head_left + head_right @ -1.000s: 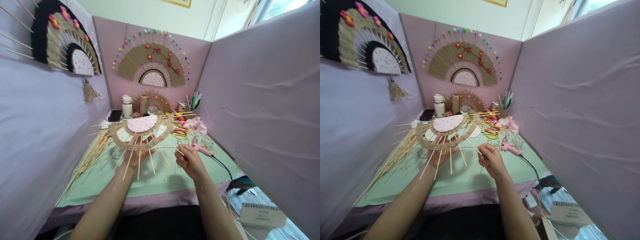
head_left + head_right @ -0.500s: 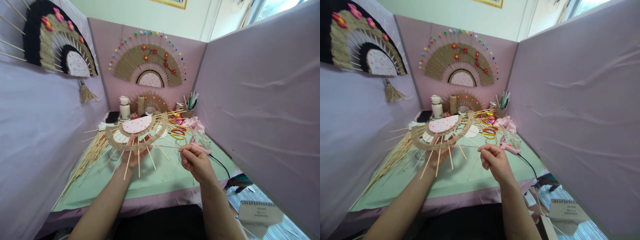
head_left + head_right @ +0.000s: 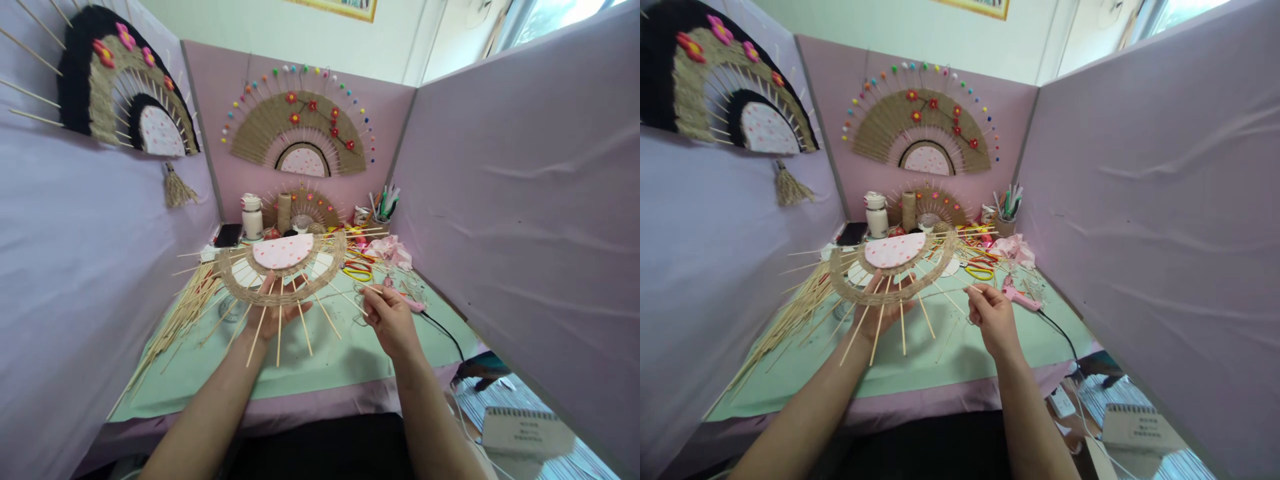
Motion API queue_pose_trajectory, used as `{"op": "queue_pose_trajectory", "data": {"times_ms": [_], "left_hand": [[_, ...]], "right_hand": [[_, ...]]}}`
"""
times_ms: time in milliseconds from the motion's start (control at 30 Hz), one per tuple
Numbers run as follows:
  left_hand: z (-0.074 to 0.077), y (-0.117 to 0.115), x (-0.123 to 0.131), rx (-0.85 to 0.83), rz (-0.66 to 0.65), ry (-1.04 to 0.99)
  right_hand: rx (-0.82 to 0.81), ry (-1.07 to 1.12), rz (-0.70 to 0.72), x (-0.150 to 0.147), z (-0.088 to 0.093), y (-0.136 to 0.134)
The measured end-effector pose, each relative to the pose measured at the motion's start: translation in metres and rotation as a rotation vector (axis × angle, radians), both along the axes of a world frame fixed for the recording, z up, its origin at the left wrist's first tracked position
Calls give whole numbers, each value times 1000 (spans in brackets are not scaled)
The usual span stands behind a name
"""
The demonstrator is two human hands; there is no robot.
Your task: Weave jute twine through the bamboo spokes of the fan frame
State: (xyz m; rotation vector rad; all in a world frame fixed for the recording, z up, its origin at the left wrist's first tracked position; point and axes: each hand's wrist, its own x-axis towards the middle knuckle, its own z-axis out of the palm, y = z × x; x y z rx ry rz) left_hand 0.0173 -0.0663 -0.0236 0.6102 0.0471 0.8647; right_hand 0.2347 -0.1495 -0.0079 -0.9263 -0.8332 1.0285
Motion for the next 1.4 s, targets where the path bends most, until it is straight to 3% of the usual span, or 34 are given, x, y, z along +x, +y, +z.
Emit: {"op": "queue_pose_trajectory", "data": {"times_ms": [200, 533, 1100, 1400], "left_hand": [[-1, -7, 7, -10, -188, 35], [4, -11, 10, -83, -183, -5], [-3, -9, 11, -131, -237, -49], [-1, -7, 8, -175, -133, -84]], "right_hand": [[3, 50, 5, -7, -8, 11], [-18, 82, 47, -13, -15, 11], [-71, 57, 78, -17, -23, 15], [-90, 60, 58, -22, -18, 19]]}}
